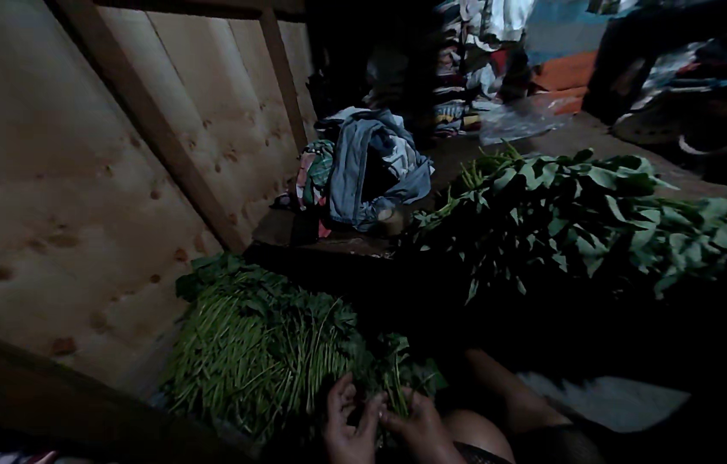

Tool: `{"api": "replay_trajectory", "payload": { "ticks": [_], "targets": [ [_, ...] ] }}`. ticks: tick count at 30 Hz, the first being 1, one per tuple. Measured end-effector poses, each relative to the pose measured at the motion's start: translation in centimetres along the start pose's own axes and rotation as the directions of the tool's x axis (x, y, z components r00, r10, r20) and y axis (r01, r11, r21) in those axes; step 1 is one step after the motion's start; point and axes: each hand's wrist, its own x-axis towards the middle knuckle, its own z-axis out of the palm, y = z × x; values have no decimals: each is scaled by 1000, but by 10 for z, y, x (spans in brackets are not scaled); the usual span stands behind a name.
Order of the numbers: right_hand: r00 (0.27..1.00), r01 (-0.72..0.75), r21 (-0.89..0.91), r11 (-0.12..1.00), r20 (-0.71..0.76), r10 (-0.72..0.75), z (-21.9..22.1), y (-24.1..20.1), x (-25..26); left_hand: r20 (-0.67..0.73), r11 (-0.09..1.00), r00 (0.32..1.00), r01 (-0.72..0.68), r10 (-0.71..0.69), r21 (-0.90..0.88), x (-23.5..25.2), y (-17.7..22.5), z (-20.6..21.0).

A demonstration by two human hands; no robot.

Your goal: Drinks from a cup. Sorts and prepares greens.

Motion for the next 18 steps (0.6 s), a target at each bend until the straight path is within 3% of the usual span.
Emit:
{"api": "replay_trajectory", "payload": {
  "ticks": [5,12,18],
  "targets": [
    [1000,13,40,999,12,-14,0,1,-3,-51,993,999,-13,7,-120,6,-1,-3],
    [997,39,105,994,56,-45,1,6,-1,-68,972,985,145,-160,-183,3,2,-13],
    [997,55,122,991,53,-62,4,8,-1,-61,962,983,158,-176,-224,4,-3,-16]
  ]
}}
